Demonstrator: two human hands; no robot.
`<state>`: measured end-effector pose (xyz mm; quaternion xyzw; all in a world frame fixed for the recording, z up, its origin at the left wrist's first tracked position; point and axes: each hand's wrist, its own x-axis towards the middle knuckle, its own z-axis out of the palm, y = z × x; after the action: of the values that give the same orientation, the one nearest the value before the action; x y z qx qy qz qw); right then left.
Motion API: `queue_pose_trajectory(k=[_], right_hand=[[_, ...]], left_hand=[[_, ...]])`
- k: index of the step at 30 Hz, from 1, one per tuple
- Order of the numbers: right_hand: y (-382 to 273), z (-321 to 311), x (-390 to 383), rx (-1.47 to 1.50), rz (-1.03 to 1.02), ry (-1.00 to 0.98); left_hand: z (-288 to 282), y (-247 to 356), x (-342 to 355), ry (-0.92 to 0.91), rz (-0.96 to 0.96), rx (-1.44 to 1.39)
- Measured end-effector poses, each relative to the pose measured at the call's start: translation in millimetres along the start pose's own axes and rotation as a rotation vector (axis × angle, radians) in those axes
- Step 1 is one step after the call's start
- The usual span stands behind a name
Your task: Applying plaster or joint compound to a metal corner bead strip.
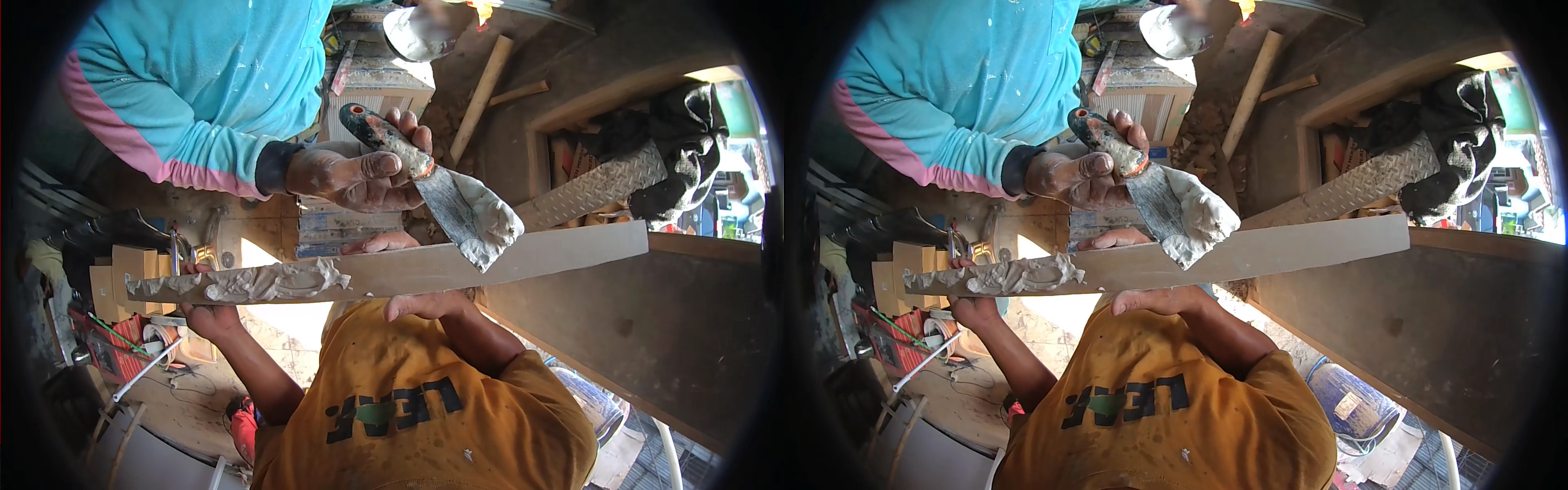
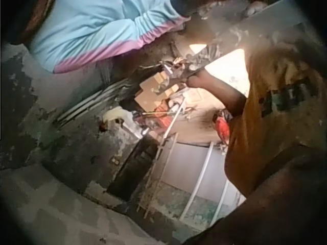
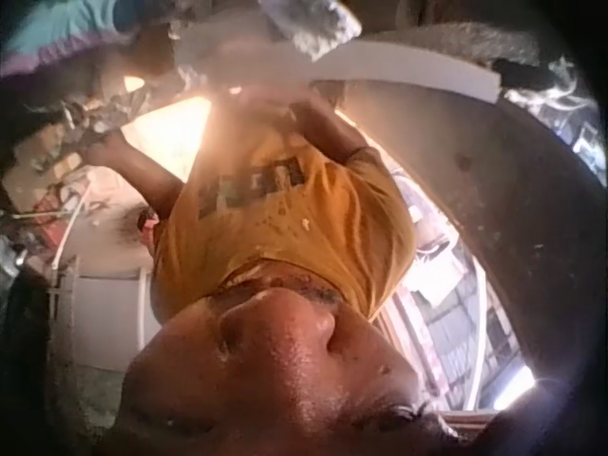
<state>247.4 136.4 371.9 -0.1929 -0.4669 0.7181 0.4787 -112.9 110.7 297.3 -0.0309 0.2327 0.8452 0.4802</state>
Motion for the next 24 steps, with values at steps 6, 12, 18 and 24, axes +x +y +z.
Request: queue_pose_trajectory(k=[6, 12, 18, 24], right_hand=[[-12.1, -2.1, 4.5, -0.039, 0.110, -0.090], [-8.7, 0.6, 10.0, -0.127, 0.015, -0.137], [15.5, -10.8, -22.4, -0.063, 0.432, -0.027], [-0.3, 4.5, -2.4, -0.145, 0.147, -0.069]], left_hand=[[-1.7, 5.6, 1.9, 0.047, 0.017, 0.017], [-5.4, 11.9, -0.3, -0.027, -0.021, -0.006], [-13.6, 18.7, 2.1, -0.011, -0.013, 0.006], [-21.4, 25.2, 0.2, 0.021, 0.012, 0.031]])
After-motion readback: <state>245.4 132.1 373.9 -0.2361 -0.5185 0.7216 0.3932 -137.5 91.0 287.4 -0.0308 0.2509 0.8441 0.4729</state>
